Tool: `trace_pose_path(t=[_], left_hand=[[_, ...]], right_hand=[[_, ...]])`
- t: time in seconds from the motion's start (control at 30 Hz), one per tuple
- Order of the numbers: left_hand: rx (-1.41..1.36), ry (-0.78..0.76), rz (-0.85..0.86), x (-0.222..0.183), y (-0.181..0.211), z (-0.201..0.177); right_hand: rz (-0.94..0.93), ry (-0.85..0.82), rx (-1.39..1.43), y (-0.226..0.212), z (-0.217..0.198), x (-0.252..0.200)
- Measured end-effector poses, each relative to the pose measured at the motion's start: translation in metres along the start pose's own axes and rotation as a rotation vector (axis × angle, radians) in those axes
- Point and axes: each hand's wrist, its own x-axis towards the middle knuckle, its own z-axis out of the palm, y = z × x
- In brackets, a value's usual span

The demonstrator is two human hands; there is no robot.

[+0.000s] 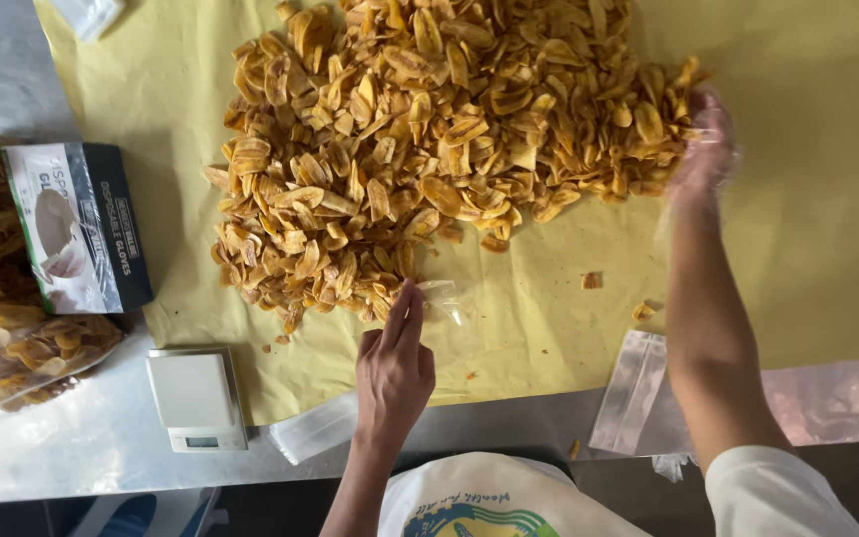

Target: The person scoops dried banana chips from a large pile on a yellow sheet, places them into a clear plastic bag, and weighs the bag on a digital scale. The person then sets the filled bag aside and repeats the process with a new bag.

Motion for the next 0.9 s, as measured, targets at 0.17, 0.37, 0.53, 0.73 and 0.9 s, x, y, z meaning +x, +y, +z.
trace_pose_path(t=[0.17,0.37,0.53,0.73,0.9], left_hand=[[-0.099,-0.052,-0.114,0.006,0.004,0.009],[-0.168,-0.009,-0.137,0.005,0.008,0.017],[-0.166,0.008,-0.158,-0.006,0.007,0.015],[-0.173,0.042,-0.169,-0.014,-0.001,0.014],[-0.319,0.034,-0.253,-0.017,0.003,0.01]], right_hand=[[0.266,0.163,-0.22,0.017,0.053,-0.069],[-0.895,-0.418,-0.126,0.005,0.119,-0.165],[-0.85,-0.388,-0.195,0.027,0.154,-0.218],[0.417,0.01,0.471,0.007,0.21,-0.244],[0.549,-0.238,0.78,-0.048,0.219,-0.268]])
